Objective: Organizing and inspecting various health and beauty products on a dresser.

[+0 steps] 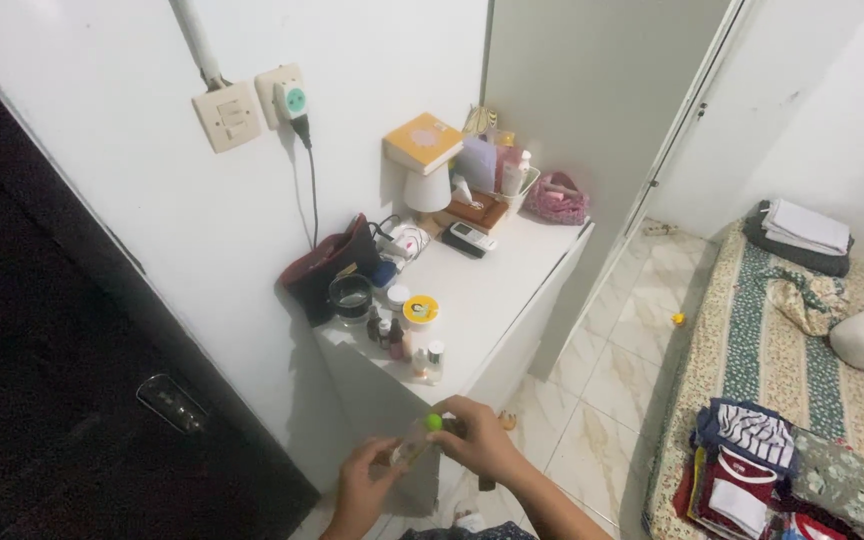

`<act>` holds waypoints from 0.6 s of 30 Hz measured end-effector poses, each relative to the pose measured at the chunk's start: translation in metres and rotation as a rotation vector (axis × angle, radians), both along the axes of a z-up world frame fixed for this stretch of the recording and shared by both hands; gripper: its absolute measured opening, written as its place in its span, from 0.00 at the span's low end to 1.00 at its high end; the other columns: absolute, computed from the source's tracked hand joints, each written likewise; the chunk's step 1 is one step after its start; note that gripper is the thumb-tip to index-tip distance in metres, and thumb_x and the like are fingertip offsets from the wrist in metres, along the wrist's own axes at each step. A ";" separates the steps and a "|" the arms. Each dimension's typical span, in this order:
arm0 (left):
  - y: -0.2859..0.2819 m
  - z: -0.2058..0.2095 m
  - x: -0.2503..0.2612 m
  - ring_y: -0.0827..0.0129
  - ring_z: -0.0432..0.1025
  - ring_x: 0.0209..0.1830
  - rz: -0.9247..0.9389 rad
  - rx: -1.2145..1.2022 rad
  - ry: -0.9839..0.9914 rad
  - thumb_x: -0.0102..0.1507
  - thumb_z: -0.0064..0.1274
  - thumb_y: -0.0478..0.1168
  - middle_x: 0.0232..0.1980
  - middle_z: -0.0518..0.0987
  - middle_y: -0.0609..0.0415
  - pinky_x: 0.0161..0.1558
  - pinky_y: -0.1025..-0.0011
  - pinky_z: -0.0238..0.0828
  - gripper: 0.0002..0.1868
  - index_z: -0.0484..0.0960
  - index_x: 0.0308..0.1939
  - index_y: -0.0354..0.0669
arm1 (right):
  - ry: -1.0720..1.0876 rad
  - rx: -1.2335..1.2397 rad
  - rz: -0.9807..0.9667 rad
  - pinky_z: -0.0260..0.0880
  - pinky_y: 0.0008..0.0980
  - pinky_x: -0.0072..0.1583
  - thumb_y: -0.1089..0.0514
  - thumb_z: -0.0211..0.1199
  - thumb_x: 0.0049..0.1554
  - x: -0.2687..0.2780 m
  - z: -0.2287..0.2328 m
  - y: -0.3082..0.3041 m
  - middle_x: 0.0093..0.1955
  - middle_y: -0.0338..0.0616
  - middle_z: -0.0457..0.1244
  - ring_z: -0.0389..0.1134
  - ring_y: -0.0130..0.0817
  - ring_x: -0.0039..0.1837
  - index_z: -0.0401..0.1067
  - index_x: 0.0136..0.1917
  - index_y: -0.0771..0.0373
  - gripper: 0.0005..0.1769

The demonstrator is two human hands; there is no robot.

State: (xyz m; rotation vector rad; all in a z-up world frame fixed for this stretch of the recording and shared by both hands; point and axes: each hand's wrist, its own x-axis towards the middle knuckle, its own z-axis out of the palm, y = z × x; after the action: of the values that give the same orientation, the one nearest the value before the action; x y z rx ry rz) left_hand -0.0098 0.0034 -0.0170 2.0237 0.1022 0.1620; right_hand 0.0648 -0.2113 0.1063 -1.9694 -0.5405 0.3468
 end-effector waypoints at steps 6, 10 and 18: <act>-0.002 -0.040 0.012 0.72 0.77 0.44 0.014 -0.114 -0.117 0.50 0.68 0.28 0.51 0.82 0.60 0.48 0.73 0.77 0.24 0.83 0.50 0.44 | 0.161 0.112 0.005 0.61 0.24 0.33 0.67 0.67 0.55 0.000 0.002 -0.006 0.28 0.40 0.66 0.62 0.24 0.29 0.78 0.50 0.65 0.08; -0.006 -0.016 0.009 0.71 0.76 0.45 -0.026 -0.093 -0.191 0.51 0.67 0.28 0.51 0.81 0.58 0.46 0.73 0.74 0.23 0.83 0.50 0.44 | 0.207 0.145 0.010 0.59 0.25 0.31 0.69 0.68 0.56 0.004 0.005 -0.008 0.28 0.41 0.65 0.61 0.25 0.28 0.76 0.49 0.65 0.07; -0.005 -0.009 0.017 0.72 0.76 0.46 -0.053 -0.027 -0.055 0.52 0.65 0.30 0.50 0.81 0.61 0.49 0.73 0.74 0.23 0.82 0.51 0.47 | 0.178 0.151 0.012 0.60 0.25 0.31 0.69 0.68 0.55 0.016 0.001 -0.012 0.25 0.39 0.63 0.61 0.25 0.27 0.77 0.50 0.66 0.09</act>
State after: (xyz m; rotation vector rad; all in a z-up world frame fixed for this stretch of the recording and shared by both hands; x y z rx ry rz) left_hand 0.0074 -0.0013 -0.0261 1.9914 0.0163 0.1818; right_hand 0.0812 -0.2237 0.1078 -1.7706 -0.4512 0.4703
